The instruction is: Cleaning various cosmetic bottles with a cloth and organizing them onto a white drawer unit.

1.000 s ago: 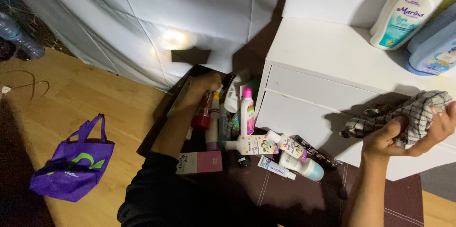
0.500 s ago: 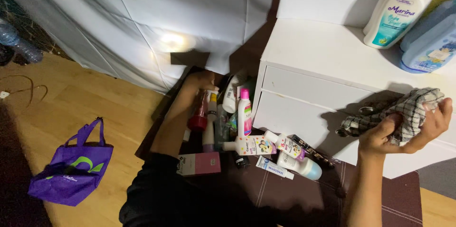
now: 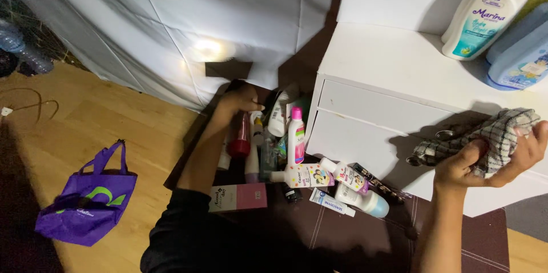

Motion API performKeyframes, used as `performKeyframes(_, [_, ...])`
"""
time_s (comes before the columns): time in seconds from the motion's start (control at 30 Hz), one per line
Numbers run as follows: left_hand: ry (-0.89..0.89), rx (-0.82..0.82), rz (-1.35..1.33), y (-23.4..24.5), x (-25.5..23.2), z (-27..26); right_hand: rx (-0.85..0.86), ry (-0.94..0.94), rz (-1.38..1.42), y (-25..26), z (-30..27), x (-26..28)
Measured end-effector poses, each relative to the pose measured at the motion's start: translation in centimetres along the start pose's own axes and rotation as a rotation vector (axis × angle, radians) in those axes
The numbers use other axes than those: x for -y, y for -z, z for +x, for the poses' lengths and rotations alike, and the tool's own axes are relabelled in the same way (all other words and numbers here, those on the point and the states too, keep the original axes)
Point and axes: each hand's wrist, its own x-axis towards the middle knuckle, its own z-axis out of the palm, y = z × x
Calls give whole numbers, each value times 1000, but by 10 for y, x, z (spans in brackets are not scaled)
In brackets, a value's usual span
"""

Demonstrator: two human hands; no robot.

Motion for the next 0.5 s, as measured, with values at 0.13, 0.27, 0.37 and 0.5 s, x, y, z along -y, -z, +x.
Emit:
performKeyframes(0.13, [-22,-8,-252,-17,13,12,2,3,-17,3,-11,-13])
performKeyframes(0.27, [42,6,-81,-21,10,19,5,-17,-25,1,2,3])
performKeyframes(0.37, [83,12,36,-20,6,22,0,-7,-9,5,-18,-21])
performKeyframes(0.5, [111,13,111,-14,1,18,-2,10,-24,6,-19,-23])
